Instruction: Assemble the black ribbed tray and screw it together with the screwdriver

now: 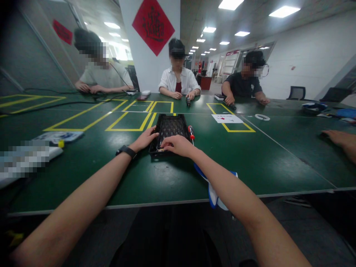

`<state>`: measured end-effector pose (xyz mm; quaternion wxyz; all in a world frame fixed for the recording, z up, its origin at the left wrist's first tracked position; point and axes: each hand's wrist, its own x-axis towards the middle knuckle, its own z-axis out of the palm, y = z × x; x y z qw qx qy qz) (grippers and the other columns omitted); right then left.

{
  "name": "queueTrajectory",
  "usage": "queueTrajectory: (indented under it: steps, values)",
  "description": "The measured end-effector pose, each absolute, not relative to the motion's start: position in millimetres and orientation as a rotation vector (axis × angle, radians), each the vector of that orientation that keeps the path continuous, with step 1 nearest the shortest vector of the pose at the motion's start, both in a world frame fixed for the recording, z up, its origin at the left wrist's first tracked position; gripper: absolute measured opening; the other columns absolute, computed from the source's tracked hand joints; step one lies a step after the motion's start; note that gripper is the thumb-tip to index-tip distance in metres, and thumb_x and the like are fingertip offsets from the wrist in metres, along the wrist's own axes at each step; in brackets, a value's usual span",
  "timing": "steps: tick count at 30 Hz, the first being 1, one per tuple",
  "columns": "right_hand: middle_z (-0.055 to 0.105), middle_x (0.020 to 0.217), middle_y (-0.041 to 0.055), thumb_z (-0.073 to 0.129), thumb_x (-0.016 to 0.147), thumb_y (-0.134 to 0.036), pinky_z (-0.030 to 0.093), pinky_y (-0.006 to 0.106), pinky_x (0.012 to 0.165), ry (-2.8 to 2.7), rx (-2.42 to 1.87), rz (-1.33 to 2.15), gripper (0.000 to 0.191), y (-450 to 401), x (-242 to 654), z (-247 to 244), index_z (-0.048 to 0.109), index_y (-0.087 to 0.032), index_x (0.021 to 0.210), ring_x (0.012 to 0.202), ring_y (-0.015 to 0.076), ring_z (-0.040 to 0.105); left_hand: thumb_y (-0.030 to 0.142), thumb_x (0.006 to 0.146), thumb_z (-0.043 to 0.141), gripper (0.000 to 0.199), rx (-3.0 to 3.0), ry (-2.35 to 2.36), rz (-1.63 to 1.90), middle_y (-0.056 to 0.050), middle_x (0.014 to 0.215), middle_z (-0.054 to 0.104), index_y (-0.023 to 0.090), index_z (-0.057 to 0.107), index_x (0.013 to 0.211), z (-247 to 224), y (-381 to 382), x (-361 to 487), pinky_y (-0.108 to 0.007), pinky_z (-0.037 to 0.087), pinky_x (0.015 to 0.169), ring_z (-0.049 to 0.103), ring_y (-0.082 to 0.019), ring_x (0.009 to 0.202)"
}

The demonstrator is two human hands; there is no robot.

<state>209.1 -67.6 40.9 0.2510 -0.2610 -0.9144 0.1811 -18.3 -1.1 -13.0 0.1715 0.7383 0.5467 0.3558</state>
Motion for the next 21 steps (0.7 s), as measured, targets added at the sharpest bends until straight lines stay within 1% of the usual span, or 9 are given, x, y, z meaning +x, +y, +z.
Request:
queueTrajectory:
  steps: [3, 11, 16, 21]
  values:
    - [0.072, 0.084, 0.0031, 0.064, 0.079, -0.025, 0.045, 0.023, 0.074, -2.476, -0.727, 0.502, 0.018, -67.0, 209.2, 39.6, 0.069, -0.018, 0.094, 0.076, 0.0123, 0.065, 0.042, 0.083, 0.047, 0.065, 2.085, 1.54, 1.014, -0.015, 0.145, 0.037, 0.008, 0.038, 0.139, -12.9, -1.3, -18.3, -0.036, 0.027, 0.111, 0.039, -0.025, 0.131]
    - [0.072, 0.08, 0.0017, 0.064, 0.079, -0.026, 0.045, 0.023, 0.073, -2.473, -0.763, 0.516, 0.016, -69.1, 209.7, 41.6, 0.069, -0.019, 0.092, 0.074, 0.0123, 0.066, 0.042, 0.084, 0.046, 0.061, 2.112, 1.543, 1.014, -0.012, 0.143, 0.041, 0.013, 0.04, 0.138, -12.9, -2.0, -19.0, -0.038, 0.025, 0.112, 0.036, -0.025, 0.132]
    - [0.071, 0.079, 0.0021, 0.064, 0.078, -0.025, 0.047, 0.024, 0.073, -2.437, -0.749, 0.588, 0.016, -69.0, 209.2, 40.2, 0.069, -0.018, 0.091, 0.072, 0.0122, 0.066, 0.043, 0.084, 0.046, 0.063, 2.101, 1.533, 1.027, -0.014, 0.144, 0.039, 0.01, 0.039, 0.138, -14.3, -0.8, -19.5, -0.038, 0.028, 0.111, 0.038, -0.025, 0.131]
    - [0.072, 0.08, 0.0032, 0.066, 0.076, -0.027, 0.049, 0.025, 0.072, -2.399, -0.731, 0.666, 0.02, -67.2, 209.1, 38.1, 0.068, -0.016, 0.093, 0.072, 0.0128, 0.066, 0.043, 0.084, 0.046, 0.063, 2.104, 1.538, 1.015, -0.014, 0.144, 0.038, 0.011, 0.04, 0.138, -13.6, -0.6, -19.8, -0.037, 0.028, 0.11, 0.039, -0.025, 0.13]
